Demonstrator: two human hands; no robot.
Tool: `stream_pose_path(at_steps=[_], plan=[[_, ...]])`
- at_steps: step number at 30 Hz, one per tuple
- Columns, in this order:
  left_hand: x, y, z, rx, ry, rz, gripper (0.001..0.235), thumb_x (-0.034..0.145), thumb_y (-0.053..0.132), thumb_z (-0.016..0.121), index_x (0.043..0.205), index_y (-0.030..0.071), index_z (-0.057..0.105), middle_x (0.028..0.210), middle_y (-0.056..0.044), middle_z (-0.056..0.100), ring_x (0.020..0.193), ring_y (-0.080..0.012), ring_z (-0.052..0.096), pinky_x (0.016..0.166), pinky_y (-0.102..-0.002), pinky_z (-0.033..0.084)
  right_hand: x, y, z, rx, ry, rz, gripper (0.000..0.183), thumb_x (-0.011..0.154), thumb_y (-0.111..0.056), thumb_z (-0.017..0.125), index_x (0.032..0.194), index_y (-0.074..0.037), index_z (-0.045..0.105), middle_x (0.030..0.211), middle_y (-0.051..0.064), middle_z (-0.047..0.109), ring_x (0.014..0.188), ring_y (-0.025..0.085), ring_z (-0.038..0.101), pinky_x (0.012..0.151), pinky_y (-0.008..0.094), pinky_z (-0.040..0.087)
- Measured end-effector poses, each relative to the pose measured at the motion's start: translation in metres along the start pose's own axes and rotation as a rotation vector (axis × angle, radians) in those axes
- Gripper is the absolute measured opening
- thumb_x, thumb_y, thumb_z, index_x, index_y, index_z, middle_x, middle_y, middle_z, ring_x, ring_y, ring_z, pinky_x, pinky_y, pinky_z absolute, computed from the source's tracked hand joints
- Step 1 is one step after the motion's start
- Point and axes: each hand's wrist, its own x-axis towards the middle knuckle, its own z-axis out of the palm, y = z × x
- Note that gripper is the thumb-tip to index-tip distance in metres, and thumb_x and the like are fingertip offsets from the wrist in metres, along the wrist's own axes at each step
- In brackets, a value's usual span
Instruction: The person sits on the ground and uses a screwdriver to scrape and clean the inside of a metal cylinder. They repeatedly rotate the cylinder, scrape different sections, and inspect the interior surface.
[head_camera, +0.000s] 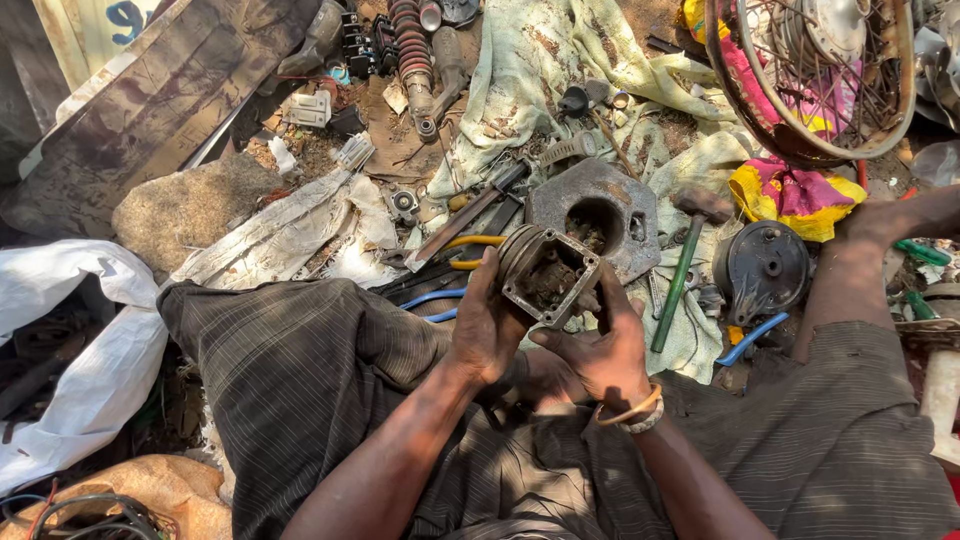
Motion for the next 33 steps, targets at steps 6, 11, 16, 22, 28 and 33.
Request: stream_pose_path(at_steps=[6, 11, 16, 22, 28, 33], plan=[[-0.003, -0.006, 0.002, 0.169, -0.048, 0.019, 0.074, 0.101, 0.056, 0.053, 0.152, 0.004, 0.044, 0.147, -0.014, 0.055, 0.136, -0.0245, 0.053, 0.119, -0.044, 0.039, -0.007, 0.009, -0.008, 0.094, 0.024, -0.063, 0.108, 0.062, -0.015, 0.095, 0.151, 0.003, 0.036, 0.134, 0.018, 0.065, 0.118, 0.028, 0.068, 0.095, 0.036, 0.059], [-0.011, 0.005, 0.011, 0.425, -0.138, 0.058, 0.086, 0.094, 0.057, 0.062, 0.159, 0.011, 0.030, 0.157, -0.015, 0.042, 0.145, -0.0279, 0.043, 0.122, -0.045, 0.033, -0.014, 0.032, -0.012, 0.492, -0.126, 0.294, 0.069, 0.084, -0.004, 0.079, 0.144, -0.002, 0.046, 0.127, 0.015, 0.071, 0.106, 0.031, 0.075, 0.077, 0.044, 0.068], [-0.009, 0.006, 0.014, 0.441, -0.111, 0.059, 0.085, 0.094, 0.059, 0.061, 0.158, 0.012, 0.031, 0.156, -0.014, 0.044, 0.144, -0.0263, 0.044, 0.122, -0.044, 0.033, -0.003, 0.049, -0.012, 1.631, -0.183, 0.677, 0.061, 0.095, -0.029, 0.079, 0.141, -0.003, 0.048, 0.127, 0.019, 0.069, 0.106, 0.038, 0.073, 0.074, 0.054, 0.064], [-0.003, -0.002, 0.005, 0.395, -0.084, 0.059, 0.094, 0.092, 0.067, 0.060, 0.158, 0.007, 0.031, 0.153, -0.016, 0.046, 0.142, -0.0252, 0.046, 0.120, -0.044, 0.035, -0.010, 0.031, -0.015, 0.230, -0.124, 0.247, 0.083, 0.065, -0.018, 0.092, 0.138, -0.003, 0.053, 0.123, 0.010, 0.074, 0.107, 0.024, 0.075, 0.087, 0.037, 0.063], [0.001, -0.008, -0.003, 0.421, -0.037, 0.027, 0.099, 0.088, 0.072, 0.059, 0.158, 0.008, 0.030, 0.148, -0.018, 0.046, 0.139, -0.0275, 0.048, 0.119, -0.046, 0.040, -0.006, 0.019, -0.017, 0.176, -0.093, 0.270, 0.098, 0.058, -0.031, 0.096, 0.140, -0.004, 0.051, 0.124, 0.011, 0.073, 0.113, 0.023, 0.072, 0.094, 0.035, 0.059], [0.001, -0.009, -0.004, 0.422, -0.027, 0.045, 0.099, 0.088, 0.072, 0.058, 0.158, 0.007, 0.031, 0.150, -0.017, 0.045, 0.141, -0.0282, 0.046, 0.118, -0.049, 0.040, -0.003, 0.020, -0.020, 0.029, -0.115, 0.151, 0.092, 0.062, -0.033, 0.096, 0.138, -0.003, 0.054, 0.124, 0.012, 0.074, 0.113, 0.027, 0.072, 0.096, 0.038, 0.057]])
